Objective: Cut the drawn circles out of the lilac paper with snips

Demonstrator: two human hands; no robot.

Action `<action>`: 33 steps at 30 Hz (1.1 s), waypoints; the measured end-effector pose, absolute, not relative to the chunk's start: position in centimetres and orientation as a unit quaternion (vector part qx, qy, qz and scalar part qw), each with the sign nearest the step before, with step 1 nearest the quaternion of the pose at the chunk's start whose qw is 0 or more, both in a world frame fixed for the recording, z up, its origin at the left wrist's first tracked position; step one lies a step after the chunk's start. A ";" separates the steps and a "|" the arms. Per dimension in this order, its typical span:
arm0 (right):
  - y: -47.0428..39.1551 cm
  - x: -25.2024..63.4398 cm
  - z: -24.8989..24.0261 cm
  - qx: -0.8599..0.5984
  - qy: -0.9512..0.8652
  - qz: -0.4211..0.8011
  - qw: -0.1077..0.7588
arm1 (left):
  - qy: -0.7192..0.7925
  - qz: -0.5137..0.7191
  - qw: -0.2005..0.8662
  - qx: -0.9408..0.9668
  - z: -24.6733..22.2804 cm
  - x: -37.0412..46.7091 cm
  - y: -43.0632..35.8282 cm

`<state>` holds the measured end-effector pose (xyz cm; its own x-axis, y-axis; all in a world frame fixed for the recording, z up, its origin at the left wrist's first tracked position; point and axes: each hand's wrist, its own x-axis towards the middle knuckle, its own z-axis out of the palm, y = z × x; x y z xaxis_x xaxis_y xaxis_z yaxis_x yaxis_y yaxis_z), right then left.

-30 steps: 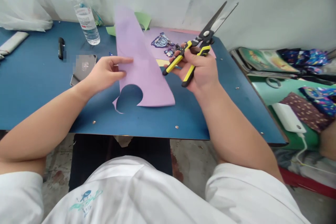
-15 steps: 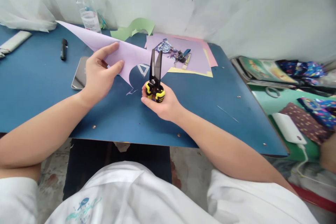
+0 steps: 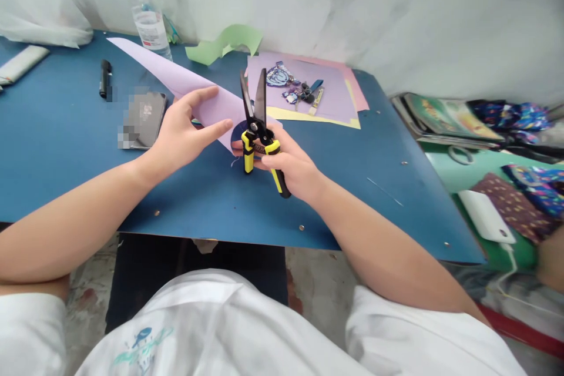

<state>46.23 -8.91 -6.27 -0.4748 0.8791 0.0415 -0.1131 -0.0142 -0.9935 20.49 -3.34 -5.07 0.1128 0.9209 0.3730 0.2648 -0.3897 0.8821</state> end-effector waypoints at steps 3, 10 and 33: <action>-9.1 46.5 -5.1 -0.362 -0.594 0.627 0.351 | 0.467 0.524 0.311 0.641 -5.2 20.1 -3.1; -9.0 45.5 -6.5 -0.389 -0.582 0.611 0.370 | 0.463 0.508 0.364 0.628 -6.0 19.8 -2.1; -10.6 44.3 -6.5 -0.411 -0.577 0.570 0.416 | 0.127 0.740 -0.119 0.650 -5.3 16.5 4.9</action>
<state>44.33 -10.59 -6.51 -0.3171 0.9483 0.0116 0.0005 0.0124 -0.9999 16.45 4.95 -5.28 -0.1265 -0.0119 0.9919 0.3417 -0.9393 0.0323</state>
